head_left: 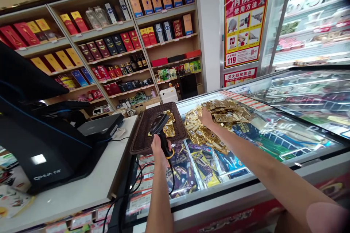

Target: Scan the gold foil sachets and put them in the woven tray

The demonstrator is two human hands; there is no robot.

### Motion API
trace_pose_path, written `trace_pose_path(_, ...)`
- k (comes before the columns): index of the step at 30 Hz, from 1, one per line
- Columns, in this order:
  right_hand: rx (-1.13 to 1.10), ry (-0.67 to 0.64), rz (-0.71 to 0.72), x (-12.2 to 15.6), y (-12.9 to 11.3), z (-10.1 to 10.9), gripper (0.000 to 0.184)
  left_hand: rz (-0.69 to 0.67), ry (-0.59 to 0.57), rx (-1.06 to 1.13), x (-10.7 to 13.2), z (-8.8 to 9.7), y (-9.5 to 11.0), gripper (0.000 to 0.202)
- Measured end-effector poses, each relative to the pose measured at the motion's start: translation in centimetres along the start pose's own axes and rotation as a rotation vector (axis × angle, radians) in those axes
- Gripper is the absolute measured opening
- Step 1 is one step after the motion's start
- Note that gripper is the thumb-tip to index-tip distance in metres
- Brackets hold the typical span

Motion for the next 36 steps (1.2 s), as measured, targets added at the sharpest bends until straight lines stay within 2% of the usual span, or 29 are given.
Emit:
trace_pose_path(3,-0.056,0.068,-0.11,0.3,1.9,2.8,0.048,0.004,-0.009,-0.005,0.0,-0.1,-0.1,0.061)
trace_pose_path(5,-0.136,0.102,-0.117,1.2,2.7,4.4,0.046,-0.002,-0.003,-0.009,0.0,0.0,-0.1,0.061)
trace_pose_path(7,-0.309,0.059,-0.141,2.4,3.5,5.1,0.044,0.01,-0.004,-0.028,-0.1,0.1,-0.2,0.061)
trace_pose_path(10,-0.582,-0.042,-0.184,4.3,4.5,4.6,0.041,0.076,-0.054,-0.061,0.0,-0.1,-0.8,0.061)
trace_pose_path(14,-0.681,-0.043,-0.212,6.3,4.5,4.4,0.041,0.171,-0.15,-0.088,0.6,-0.9,-1.4,0.064)
trace_pose_path(17,-0.751,-0.118,-0.208,7.2,3.5,4.4,0.045,0.21,-0.211,-0.149,1.1,-1.3,-1.8,0.067)
trace_pose_path(22,-0.729,-0.159,-0.157,7.9,2.2,5.1,0.048,0.229,-0.297,-0.225,1.6,-1.7,-2.7,0.067)
trace_pose_path(27,-0.725,-0.158,-0.119,8.0,1.9,5.2,0.048,0.223,-0.339,-0.228,1.9,-2.4,-2.7,0.067)
trace_pose_path(33,-0.726,-0.195,-0.138,8.0,2.2,4.9,0.048,0.248,-0.351,-0.245,2.4,-3.0,-2.6,0.064)
trace_pose_path(36,-0.738,-0.234,-0.152,8.4,2.1,4.6,0.046,0.224,-0.313,-0.249,1.9,-2.5,-2.2,0.062)
Point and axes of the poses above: each hand's wrist, its own x-axis away from the middle knuckle, its own z-axis out of the back of the hand, y = z × x, the point moved 9 cm from there along -x, towards the middle knuckle, and after that the axes turned 13 degrees about -z, right-handed, at the moved point
